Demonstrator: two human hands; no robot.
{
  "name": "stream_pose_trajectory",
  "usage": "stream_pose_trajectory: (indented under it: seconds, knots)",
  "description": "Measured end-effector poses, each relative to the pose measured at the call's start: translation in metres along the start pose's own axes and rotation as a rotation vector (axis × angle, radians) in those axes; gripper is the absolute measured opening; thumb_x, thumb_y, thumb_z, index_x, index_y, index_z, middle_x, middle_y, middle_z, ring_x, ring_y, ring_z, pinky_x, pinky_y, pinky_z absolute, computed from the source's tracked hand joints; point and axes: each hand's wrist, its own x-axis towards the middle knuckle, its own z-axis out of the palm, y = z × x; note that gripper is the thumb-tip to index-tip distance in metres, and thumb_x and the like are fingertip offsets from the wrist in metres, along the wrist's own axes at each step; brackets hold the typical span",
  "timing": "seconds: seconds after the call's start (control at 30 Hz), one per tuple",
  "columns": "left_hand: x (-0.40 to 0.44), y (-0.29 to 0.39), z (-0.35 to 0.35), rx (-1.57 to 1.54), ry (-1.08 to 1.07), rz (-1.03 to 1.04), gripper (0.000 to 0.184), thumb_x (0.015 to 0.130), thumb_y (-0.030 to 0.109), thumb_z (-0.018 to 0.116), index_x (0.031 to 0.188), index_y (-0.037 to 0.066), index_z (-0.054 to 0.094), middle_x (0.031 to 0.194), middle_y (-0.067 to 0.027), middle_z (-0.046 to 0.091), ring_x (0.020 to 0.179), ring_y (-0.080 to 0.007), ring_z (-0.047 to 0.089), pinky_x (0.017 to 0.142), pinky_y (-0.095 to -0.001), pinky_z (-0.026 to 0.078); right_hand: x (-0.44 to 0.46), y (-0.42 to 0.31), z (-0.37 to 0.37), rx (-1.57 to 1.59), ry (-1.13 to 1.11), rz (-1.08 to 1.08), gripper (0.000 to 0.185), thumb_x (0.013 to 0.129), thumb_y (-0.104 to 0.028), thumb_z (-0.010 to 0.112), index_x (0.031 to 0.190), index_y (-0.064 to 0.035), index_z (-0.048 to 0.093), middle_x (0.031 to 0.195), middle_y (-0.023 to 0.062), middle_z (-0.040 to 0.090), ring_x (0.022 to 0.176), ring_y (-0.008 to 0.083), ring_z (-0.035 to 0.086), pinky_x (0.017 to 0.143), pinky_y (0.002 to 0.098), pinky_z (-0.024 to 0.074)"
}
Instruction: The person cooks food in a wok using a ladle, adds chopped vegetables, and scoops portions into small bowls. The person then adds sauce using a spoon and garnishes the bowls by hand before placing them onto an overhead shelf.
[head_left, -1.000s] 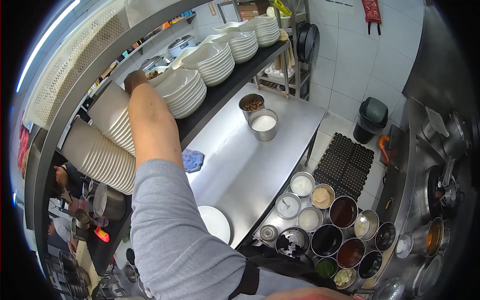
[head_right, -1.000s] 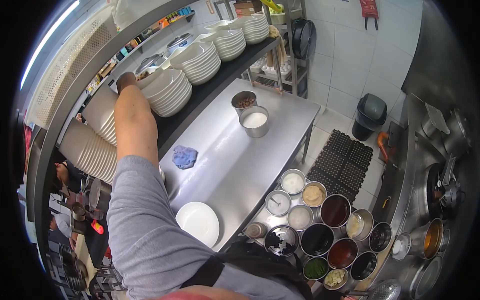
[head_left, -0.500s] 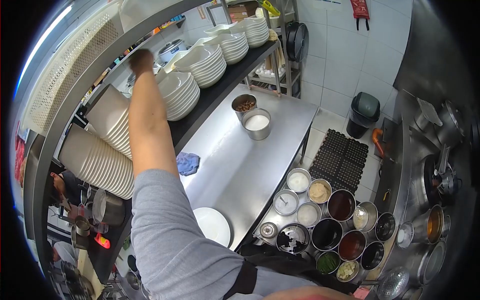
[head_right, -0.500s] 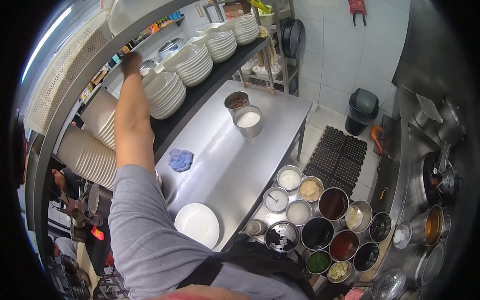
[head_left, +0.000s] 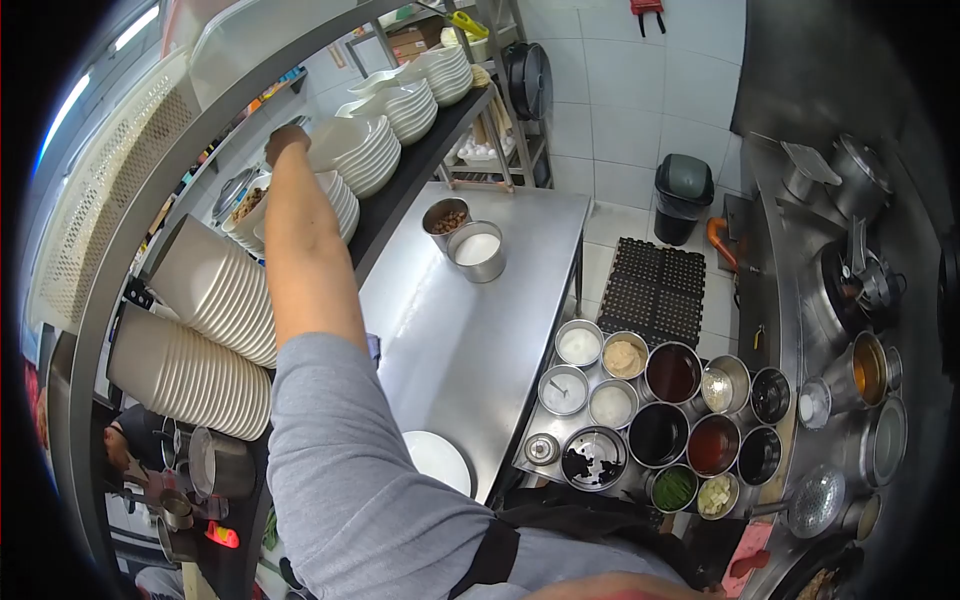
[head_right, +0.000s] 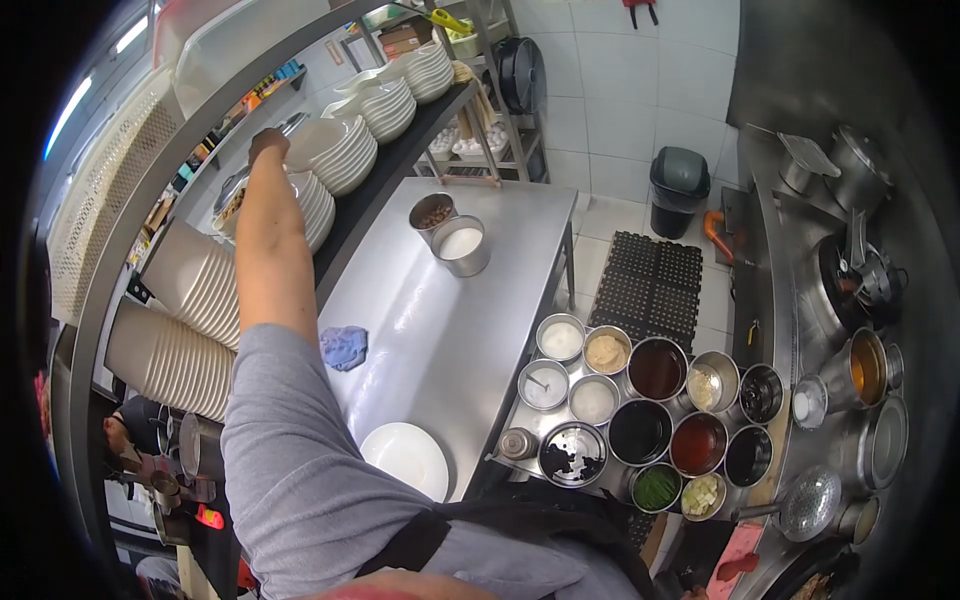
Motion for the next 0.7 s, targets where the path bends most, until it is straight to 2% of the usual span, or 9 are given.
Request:
stream_pose_trajectory:
  seconds: [0.17,0.27,0.3,0.33,0.37,0.43,0.53,0.63,0.7]
  knots:
    - [-0.024,-0.020,-0.004,-0.146,0.062,0.127,0.047,0.077,0.015,0.064,0.119,-0.003,0.056,0.118,-0.0214,0.059,0.105,-0.0314,0.059,0.090,-0.0374,0.047,-0.009,0.088,-0.005,-0.099,0.088,0.014,0.023,0.089,-0.017,0.057,0.106,-0.0034,0.062,0.098,0.0203,0.064,0.090,0.0301,0.063,0.076,0.0426,0.0499]
    - [-0.057,-0.014,-0.004,-0.341,-0.011,0.351,0.048,0.077,0.015,0.064,0.120,-0.004,0.055,0.117,-0.0216,0.059,0.104,-0.0313,0.059,0.089,-0.0376,0.047,-0.005,0.200,0.013,-0.281,0.228,-0.052,0.022,0.088,-0.017,0.057,0.104,-0.0031,0.063,0.098,0.0206,0.064,0.090,0.0305,0.063,0.076,0.0430,0.0500]
    - [-0.073,-0.010,-0.008,-0.431,-0.067,0.428,0.048,0.077,0.015,0.064,0.121,-0.004,0.055,0.117,-0.0217,0.059,0.103,-0.0312,0.060,0.089,-0.0376,0.047,-0.007,0.224,0.021,-0.310,0.321,-0.064,0.022,0.088,-0.017,0.057,0.104,-0.0030,0.063,0.099,0.0206,0.064,0.091,0.0306,0.063,0.076,0.0431,0.0500]
    - [-0.090,-0.002,-0.012,-0.532,-0.131,0.495,0.048,0.077,0.014,0.063,0.121,-0.004,0.054,0.117,-0.0217,0.059,0.103,-0.0312,0.060,0.089,-0.0377,0.047,-0.038,0.144,-0.026,-0.351,0.365,0.052,0.026,0.088,-0.019,0.055,0.106,0.0002,0.061,0.092,0.0217,0.064,0.084,0.0354,0.062,0.074,0.0428,0.0481]
    - [-0.106,0.009,-0.017,-0.634,-0.204,0.548,0.049,0.077,0.014,0.063,0.121,-0.005,0.054,0.116,-0.0218,0.059,0.103,-0.0311,0.060,0.089,-0.0377,0.047,-0.062,0.079,-0.078,-0.204,0.483,0.063,0.028,0.085,-0.015,0.055,0.109,-0.0010,0.060,0.097,0.0206,0.064,0.090,0.0342,0.062,0.077,0.0406,0.0479]
    - [-0.142,0.039,-0.025,-0.823,-0.358,0.607,0.049,0.078,0.014,0.063,0.122,-0.005,0.053,0.116,-0.0219,0.059,0.102,-0.0310,0.060,0.089,-0.0378,0.047,-0.068,0.088,-0.129,-0.087,0.689,0.142,0.030,0.083,-0.012,0.056,0.112,-0.0087,0.061,0.101,0.0163,0.063,0.095,0.0356,0.060,0.081,0.0406,0.0476]
    - [-0.214,0.070,-0.041,-1.021,-0.591,0.611,0.050,0.078,0.014,0.063,0.122,-0.006,0.052,0.115,-0.0222,0.059,0.101,-0.0309,0.060,0.089,-0.0379,0.047,-0.095,0.152,-0.190,-0.220,0.866,0.284,0.038,0.082,-0.017,0.061,0.119,-0.0067,0.057,0.111,0.0176,0.058,0.104,0.0351,0.055,0.089,0.0422,0.0448]
    - [-0.295,0.083,-0.026,-1.137,-0.824,0.607,0.051,0.078,0.013,0.063,0.123,-0.007,0.050,0.114,-0.0224,0.059,0.099,-0.0308,0.060,0.089,-0.0380,0.047,-0.098,0.234,-0.213,-0.396,0.696,0.446,0.051,0.079,-0.020,0.065,0.126,-0.0067,0.051,0.114,0.0186,0.056,0.102,0.0356,0.057,0.087,0.0455,0.0456]
    - [-0.362,0.111,0.006,-1.180,-1.047,0.607,0.051,0.079,0.013,0.063,0.124,-0.008,0.050,0.114,-0.0225,0.059,0.099,-0.0307,0.060,0.088,-0.0381,0.047,-0.097,0.275,-0.217,-0.504,0.625,0.442,0.056,0.079,-0.019,0.065,0.131,-0.0082,0.046,0.115,0.0199,0.054,0.103,0.0361,0.057,0.089,0.0464,0.0452]
